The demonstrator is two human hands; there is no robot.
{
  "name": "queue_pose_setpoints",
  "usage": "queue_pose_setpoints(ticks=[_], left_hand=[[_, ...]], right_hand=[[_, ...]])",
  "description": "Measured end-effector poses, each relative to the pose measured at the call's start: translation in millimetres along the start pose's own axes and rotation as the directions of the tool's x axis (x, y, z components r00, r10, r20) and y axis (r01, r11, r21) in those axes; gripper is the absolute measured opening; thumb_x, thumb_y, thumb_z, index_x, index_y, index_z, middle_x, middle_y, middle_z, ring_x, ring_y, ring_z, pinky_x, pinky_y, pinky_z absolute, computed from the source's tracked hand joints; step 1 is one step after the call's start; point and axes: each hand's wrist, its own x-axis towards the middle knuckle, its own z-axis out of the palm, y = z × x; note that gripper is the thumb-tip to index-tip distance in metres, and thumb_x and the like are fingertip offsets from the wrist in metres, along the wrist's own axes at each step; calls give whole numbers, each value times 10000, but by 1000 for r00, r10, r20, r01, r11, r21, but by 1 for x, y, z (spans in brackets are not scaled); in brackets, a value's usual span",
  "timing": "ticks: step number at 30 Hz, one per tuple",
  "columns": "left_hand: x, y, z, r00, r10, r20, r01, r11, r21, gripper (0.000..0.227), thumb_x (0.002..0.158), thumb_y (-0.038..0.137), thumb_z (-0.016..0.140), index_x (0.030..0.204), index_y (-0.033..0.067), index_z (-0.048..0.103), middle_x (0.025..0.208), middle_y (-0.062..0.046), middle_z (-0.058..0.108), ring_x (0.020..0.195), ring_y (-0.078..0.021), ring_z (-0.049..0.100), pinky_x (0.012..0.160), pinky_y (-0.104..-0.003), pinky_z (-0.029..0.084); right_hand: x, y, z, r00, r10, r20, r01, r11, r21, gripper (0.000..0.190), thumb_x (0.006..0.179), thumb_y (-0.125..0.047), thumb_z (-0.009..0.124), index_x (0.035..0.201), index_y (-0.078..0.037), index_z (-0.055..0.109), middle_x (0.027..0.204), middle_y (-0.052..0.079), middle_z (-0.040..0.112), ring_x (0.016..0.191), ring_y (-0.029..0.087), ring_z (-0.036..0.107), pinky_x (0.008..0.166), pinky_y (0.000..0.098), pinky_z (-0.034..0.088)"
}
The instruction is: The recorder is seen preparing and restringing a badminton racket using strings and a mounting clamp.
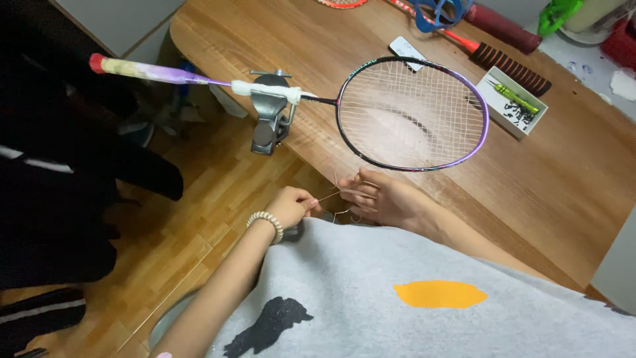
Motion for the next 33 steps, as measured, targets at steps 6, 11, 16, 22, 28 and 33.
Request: queue_pose_setpoints(ticks=[6, 11, 16, 22, 28, 33], left_hand=[[-8, 46, -9, 980, -53, -190, 86, 982, 168, 223, 959, 254, 660, 906, 107, 819, 793, -73, 759, 712, -175, 705, 682, -314, 538], [25, 67, 8, 918, 359, -169, -343, 932, 117, 263, 988, 261, 633, 937, 70, 806, 900, -68, 771, 798, -136, 718, 744, -292, 546], [22, 99, 21, 984, 103, 143, -37, 916, -400, 312, 952, 266, 692, 973, -39, 753, 794, -26, 713, 664, -117, 626, 597, -293, 523], [-11, 95, 22, 983, 39, 177, 17, 952, -305, 259, 967, 238, 657, 1036, 19, 780, 769, -72, 671, 593, -200, 561, 530, -359, 462], [0, 45, 20, 962, 268, 54, -264, 962, -73, 192, 908, 224, 714, 954, 57, 796, 837, -73, 790, 751, -131, 710, 696, -312, 570], [-20, 10, 2, 981, 176, -81, -164, 976, 142, 152, 868, 212, 736, 897, 77, 798, 852, -115, 776, 776, -212, 730, 730, -365, 575]], right_hand=[[1, -1, 5, 998, 44, -49, -41, 997, 68, 214, 1029, -288, 507, 928, -119, 590, 1111, 31, 739, 1160, 196, 624, 1045, 390, 459], [31, 22, -18, 994, -61, -91, 73, 988, 134, 193, 1027, -227, 536, 957, -88, 651, 928, 39, 713, 917, 180, 623, 910, 342, 475], [34, 42, -13, 994, -25, -107, 34, 996, 81, 257, 1010, -289, 515, 880, -89, 609, 805, 17, 674, 761, 156, 627, 769, 340, 531], [30, 62, 6, 999, 14, -30, -17, 996, -91, 158, 990, -194, 553, 955, -85, 661, 844, 56, 717, 797, 162, 648, 785, 338, 538], [27, 71, 1, 951, -310, 7, 280, 849, -449, 305, 945, -160, 651, 1216, -22, 678, 1114, 57, 741, 1039, 149, 679, 906, 304, 539], [-5, 32, 35, 960, -249, -124, 255, 967, 29, 389, 952, -293, 585, 1303, -127, 611, 1192, 10, 728, 1192, 158, 631, 941, 318, 529]])
